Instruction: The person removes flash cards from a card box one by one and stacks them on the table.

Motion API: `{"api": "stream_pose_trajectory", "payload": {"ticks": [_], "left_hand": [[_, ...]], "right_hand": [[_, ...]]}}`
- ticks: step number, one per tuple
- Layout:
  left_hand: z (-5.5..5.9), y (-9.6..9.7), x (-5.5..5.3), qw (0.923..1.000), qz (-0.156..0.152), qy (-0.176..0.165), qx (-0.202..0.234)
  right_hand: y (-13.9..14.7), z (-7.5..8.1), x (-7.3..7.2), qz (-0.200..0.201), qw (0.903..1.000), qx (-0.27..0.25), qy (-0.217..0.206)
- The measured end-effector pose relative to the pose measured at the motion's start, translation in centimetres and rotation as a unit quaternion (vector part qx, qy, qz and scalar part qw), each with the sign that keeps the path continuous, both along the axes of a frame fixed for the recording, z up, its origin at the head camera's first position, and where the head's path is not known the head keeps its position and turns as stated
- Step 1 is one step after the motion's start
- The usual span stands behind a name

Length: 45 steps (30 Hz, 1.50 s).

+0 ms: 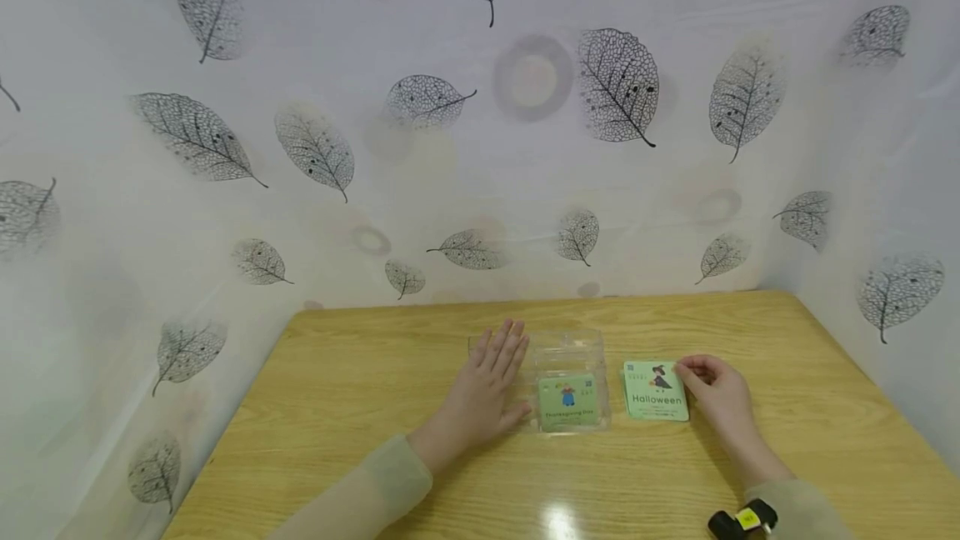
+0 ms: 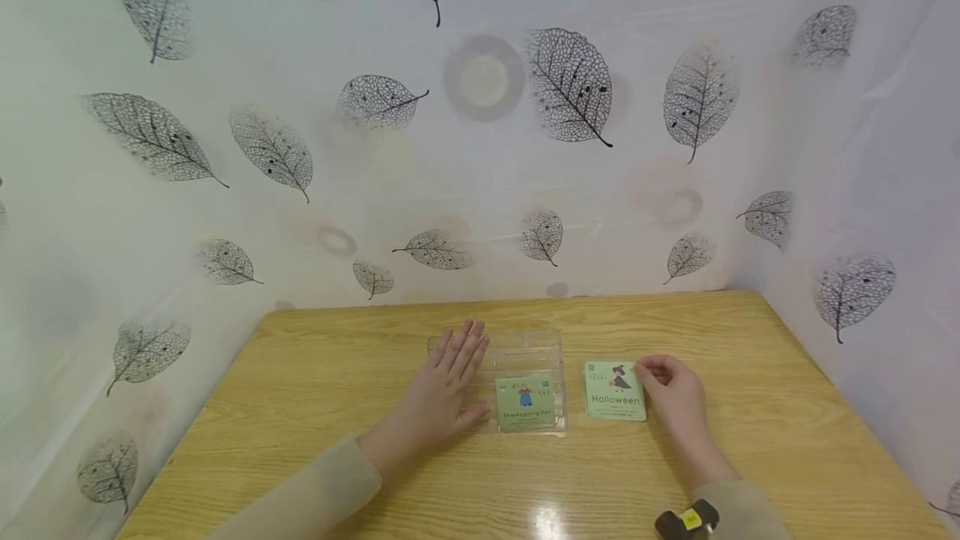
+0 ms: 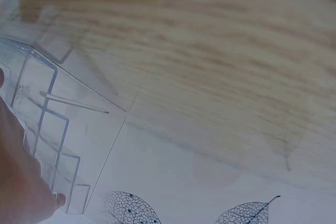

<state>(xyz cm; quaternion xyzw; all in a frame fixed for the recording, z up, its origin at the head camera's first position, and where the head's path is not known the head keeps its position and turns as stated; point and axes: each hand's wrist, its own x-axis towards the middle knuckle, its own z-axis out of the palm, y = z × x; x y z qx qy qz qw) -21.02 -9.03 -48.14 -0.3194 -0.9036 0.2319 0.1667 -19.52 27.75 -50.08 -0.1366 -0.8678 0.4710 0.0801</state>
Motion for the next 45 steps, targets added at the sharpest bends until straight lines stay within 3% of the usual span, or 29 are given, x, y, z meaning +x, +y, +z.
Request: {"api": "stream_pose_trajectory", "payload": {"ticks": [18,31,45], "left_hand": [[-0.21,-0.01,0.25,1.0000,-0.003,0.004,0.005],[-0.38,-0.15,0.15,0.9998,-0.010,0.003,0.019],[-0.13,-0.04,0.04,0.9999,-0.004,-0.001,0.010]], "right_hand": [[0.14,0.16,0.20,-0.011,0.9999,-0.006,0.006],[0.61,0.29,0.24,0.002,0.9985,-0.054,0.007],[0.74,0.51,0.19,-0.012,0.9961,-0.088,-0.001]]}}
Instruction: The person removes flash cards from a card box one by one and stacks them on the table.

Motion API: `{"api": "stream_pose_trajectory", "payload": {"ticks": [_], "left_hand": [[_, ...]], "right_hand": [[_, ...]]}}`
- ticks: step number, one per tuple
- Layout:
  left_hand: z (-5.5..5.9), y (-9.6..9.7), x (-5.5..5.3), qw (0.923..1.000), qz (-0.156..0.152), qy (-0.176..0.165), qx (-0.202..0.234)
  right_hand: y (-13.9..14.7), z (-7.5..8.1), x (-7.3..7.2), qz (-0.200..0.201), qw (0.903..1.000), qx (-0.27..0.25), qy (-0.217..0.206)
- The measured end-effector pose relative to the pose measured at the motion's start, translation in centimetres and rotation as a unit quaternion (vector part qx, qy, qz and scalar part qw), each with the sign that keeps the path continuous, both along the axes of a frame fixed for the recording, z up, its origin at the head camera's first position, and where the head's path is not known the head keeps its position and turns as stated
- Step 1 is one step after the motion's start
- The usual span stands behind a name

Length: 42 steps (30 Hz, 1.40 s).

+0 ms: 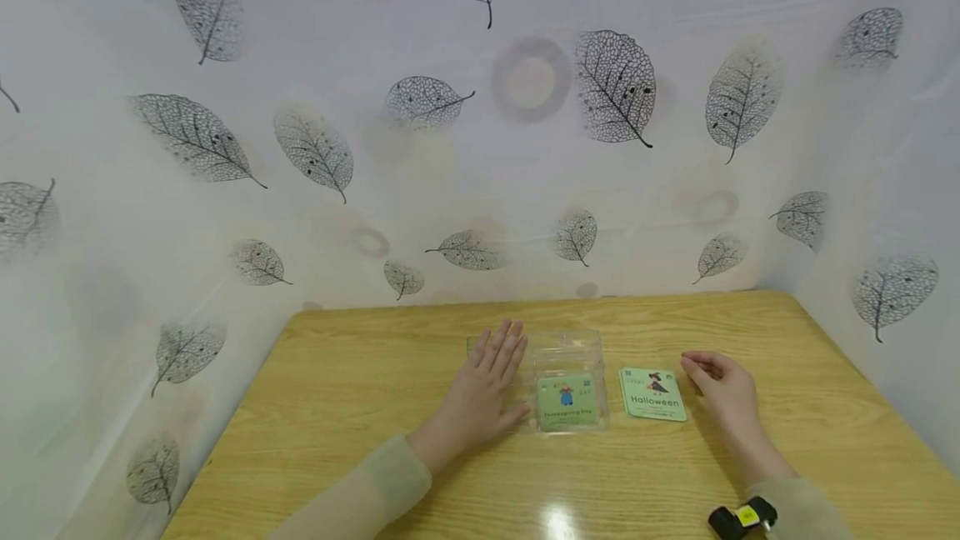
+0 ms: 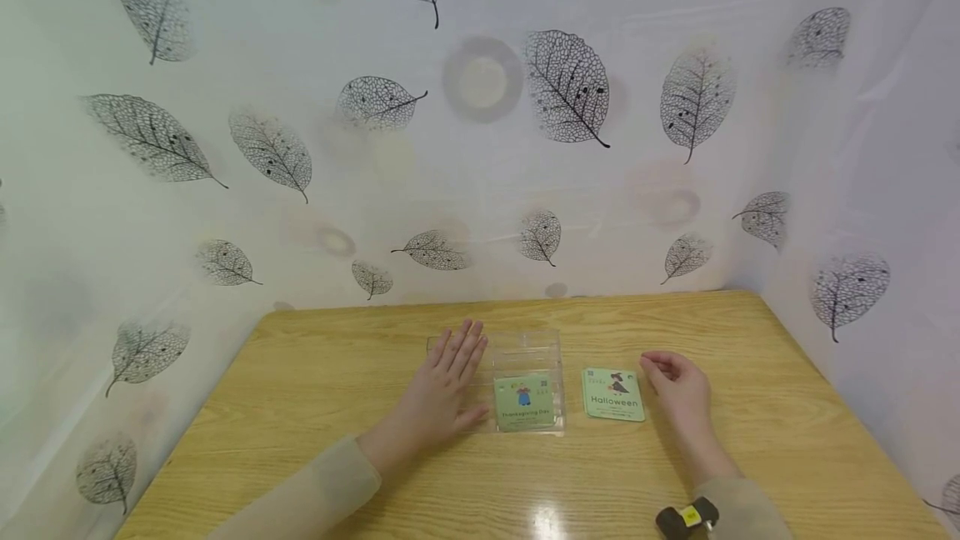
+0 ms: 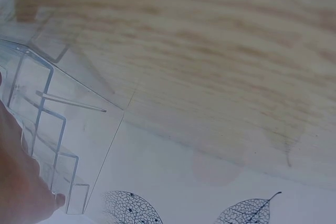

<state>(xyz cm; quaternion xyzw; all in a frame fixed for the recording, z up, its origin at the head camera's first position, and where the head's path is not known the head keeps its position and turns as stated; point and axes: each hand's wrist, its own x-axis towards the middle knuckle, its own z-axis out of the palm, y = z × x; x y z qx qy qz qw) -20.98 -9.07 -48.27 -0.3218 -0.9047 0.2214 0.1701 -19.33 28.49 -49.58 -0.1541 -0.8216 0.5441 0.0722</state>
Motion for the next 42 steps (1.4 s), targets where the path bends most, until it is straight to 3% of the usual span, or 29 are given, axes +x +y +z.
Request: {"api": "stream_pose_trajectory", "payload": {"ticks": [19,42], "left_hand": [[-0.2,-0.2,-0.1,0.9999,-0.004,0.003,0.011],[0.2,0.0,0.0,0.9999,0.006,-0.010,0.002]], "right_hand": [[-1.1,1.3,0.5,0.006,0.9997,-0.018,0.012],[-2.5,2.4,0.8,0.054,0.9961,-0.029,0.062]]}}
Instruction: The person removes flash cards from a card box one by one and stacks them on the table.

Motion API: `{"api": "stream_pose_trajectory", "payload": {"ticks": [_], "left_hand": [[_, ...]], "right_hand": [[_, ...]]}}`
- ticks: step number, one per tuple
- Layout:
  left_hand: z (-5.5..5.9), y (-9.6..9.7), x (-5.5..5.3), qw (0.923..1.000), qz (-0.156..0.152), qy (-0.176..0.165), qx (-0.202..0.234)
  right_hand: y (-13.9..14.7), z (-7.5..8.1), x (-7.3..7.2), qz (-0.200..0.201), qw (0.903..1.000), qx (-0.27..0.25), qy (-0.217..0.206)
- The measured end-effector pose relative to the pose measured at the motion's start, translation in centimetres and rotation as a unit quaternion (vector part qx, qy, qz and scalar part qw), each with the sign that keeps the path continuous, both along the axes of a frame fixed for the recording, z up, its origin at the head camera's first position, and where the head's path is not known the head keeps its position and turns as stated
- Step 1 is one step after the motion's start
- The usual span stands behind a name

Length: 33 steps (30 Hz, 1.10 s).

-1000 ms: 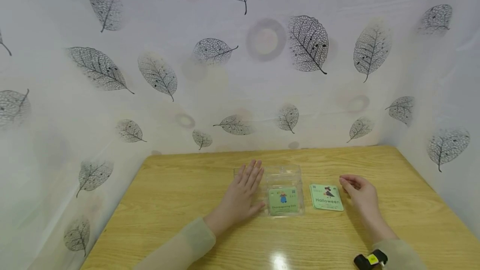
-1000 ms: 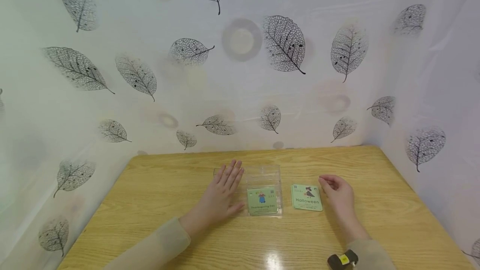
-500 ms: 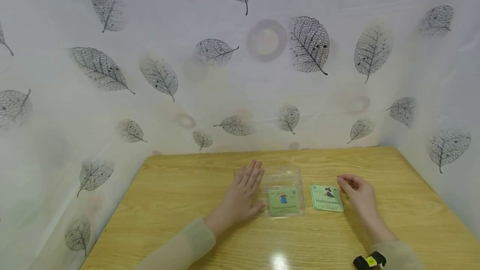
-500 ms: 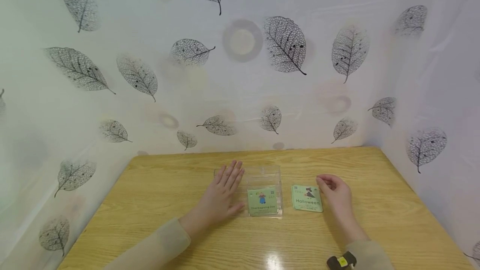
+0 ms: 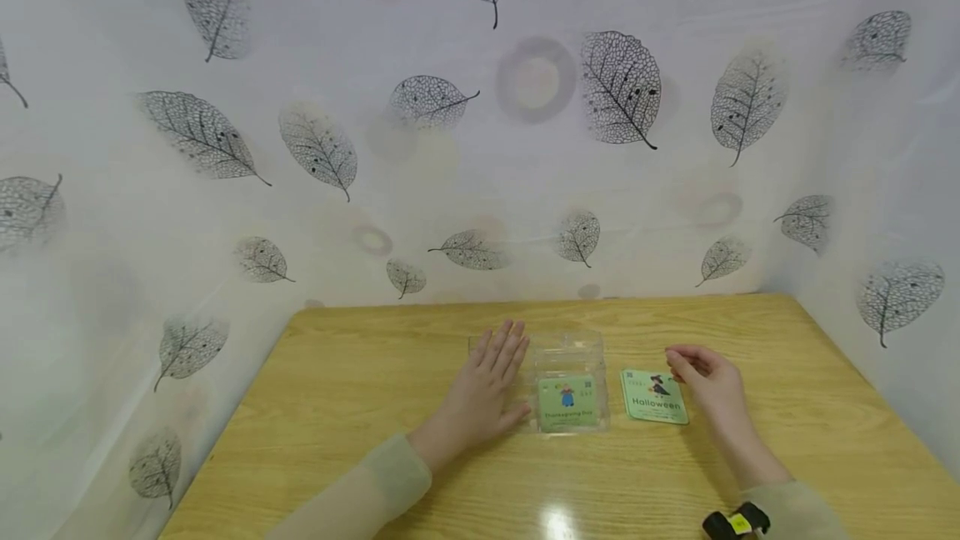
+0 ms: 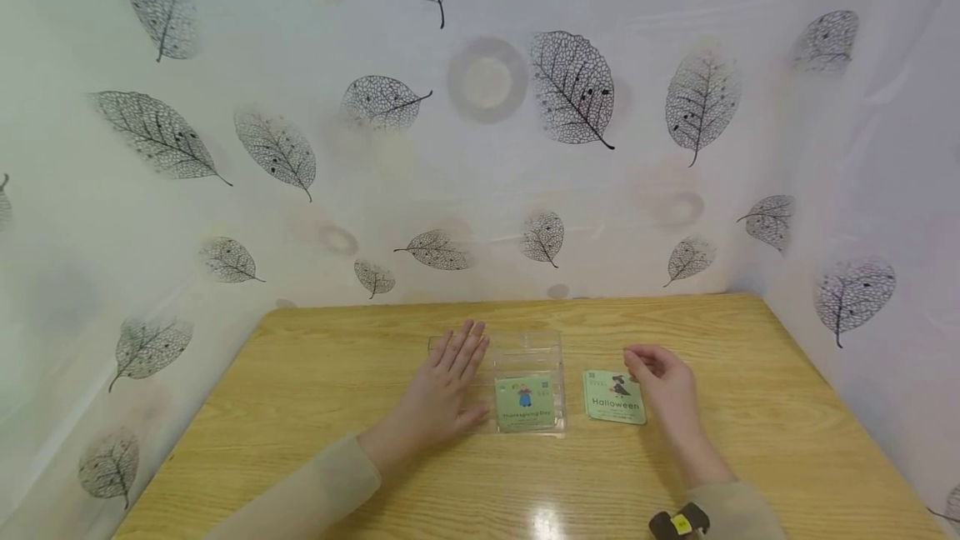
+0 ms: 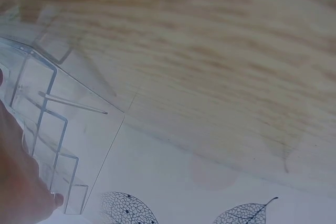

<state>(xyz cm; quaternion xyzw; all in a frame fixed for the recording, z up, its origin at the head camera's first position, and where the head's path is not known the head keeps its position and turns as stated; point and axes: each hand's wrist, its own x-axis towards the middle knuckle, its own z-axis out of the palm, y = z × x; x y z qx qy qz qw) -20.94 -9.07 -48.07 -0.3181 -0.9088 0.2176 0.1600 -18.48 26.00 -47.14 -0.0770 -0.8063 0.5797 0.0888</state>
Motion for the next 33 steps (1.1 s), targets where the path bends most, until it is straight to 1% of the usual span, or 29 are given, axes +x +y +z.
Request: {"api": "stream_pose_trajectory", "payload": {"ticks": [7,12,18,26,33], "left_hand": [[0.0,0.0,0.1,1.0000,0.002,0.002,-0.004],[0.0,0.0,0.1,1.0000,0.000,0.002,0.000],[-0.1,0.0,0.0,0.9999,-0.006,0.010,0.001],[-0.1,0.0,0.1,0.9999,-0.006,0.012,0.003],[-0.1,0.0,0.0,0.9999,-0.005,0.015,0.000]], "right_hand": [[-0.5,0.5,0.1,0.006,0.9999,0.000,0.013],[-0.9,0.8,0.1,0.010,0.9999,0.004,0.000],[-1.4,1.1,0.3,0.019,0.9998,0.000,-0.011],[-2.0,1.5,0.4,0.034,0.9990,-0.025,0.010],[-2.5,1.8,0.5,0.042,0.9985,-0.034,0.010]]}}
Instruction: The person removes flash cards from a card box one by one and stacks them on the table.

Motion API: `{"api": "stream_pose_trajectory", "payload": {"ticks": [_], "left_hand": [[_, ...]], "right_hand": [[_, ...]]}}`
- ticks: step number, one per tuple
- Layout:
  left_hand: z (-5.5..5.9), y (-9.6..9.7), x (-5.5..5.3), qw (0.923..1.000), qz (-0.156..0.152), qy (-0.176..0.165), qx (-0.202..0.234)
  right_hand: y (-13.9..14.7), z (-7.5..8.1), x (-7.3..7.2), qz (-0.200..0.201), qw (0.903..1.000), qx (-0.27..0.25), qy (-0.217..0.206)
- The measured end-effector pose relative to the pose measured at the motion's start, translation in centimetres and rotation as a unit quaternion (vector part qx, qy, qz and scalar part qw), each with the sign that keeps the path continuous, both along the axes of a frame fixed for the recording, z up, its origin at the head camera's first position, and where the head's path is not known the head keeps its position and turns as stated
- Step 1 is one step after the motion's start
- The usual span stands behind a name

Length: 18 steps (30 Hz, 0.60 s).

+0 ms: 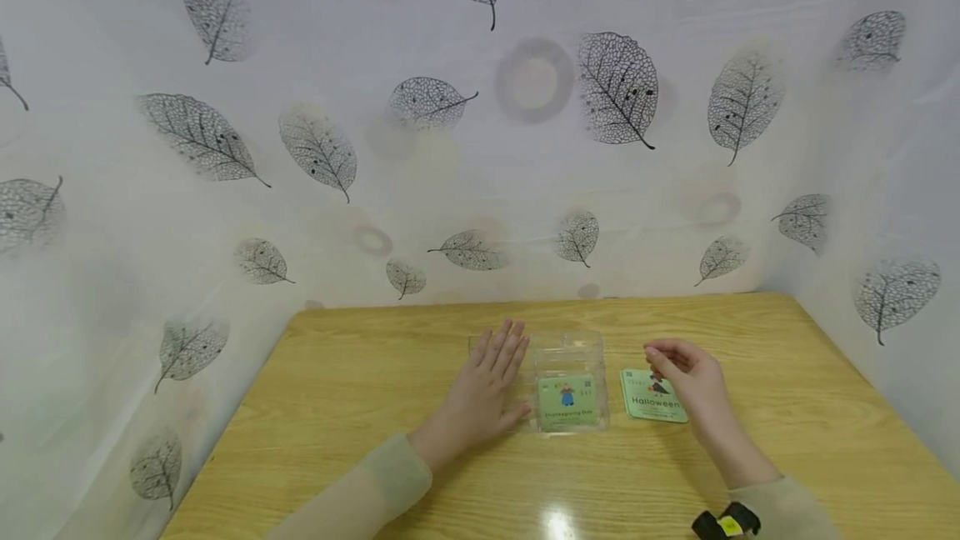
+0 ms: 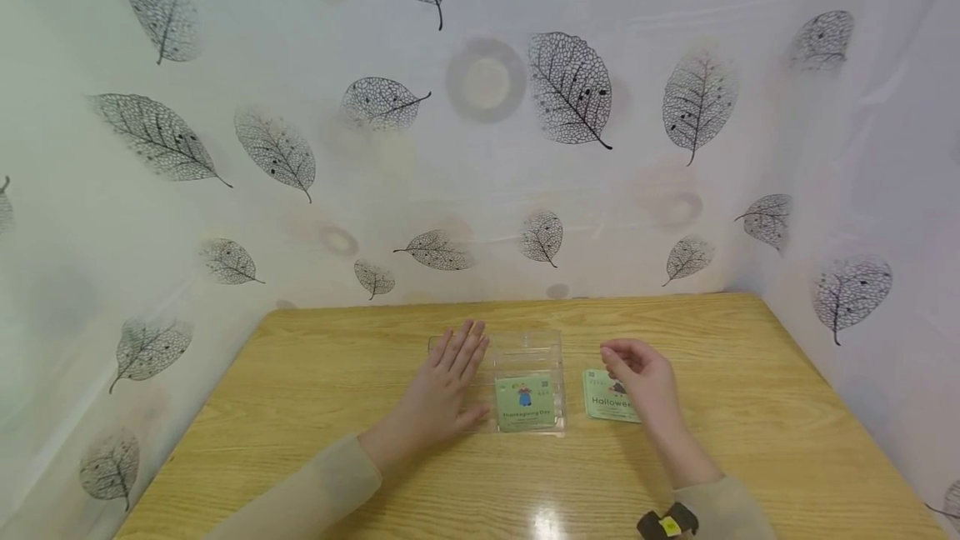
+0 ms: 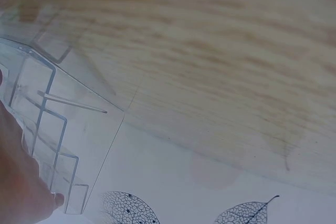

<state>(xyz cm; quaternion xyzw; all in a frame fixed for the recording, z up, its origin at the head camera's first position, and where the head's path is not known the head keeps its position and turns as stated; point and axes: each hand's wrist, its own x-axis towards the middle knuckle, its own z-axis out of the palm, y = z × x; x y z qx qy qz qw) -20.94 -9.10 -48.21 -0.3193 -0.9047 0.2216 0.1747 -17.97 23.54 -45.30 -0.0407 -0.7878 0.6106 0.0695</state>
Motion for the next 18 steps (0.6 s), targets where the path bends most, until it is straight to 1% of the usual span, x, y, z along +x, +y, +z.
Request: {"api": "stream_pose_trajectory", "payload": {"ticks": [11,18], "left_hand": [[-0.23,0.05,-0.16,1.0000,0.006,-0.002,-0.005],[0.00,0.07,-0.08,0.9999,0.008,-0.005,-0.008]], "right_hand": [[-0.60,0.30,-0.08,0.018,0.9998,-0.007,-0.001],[-0.90,0.54,0.01,0.031,0.9993,-0.002,-0.023]]}}
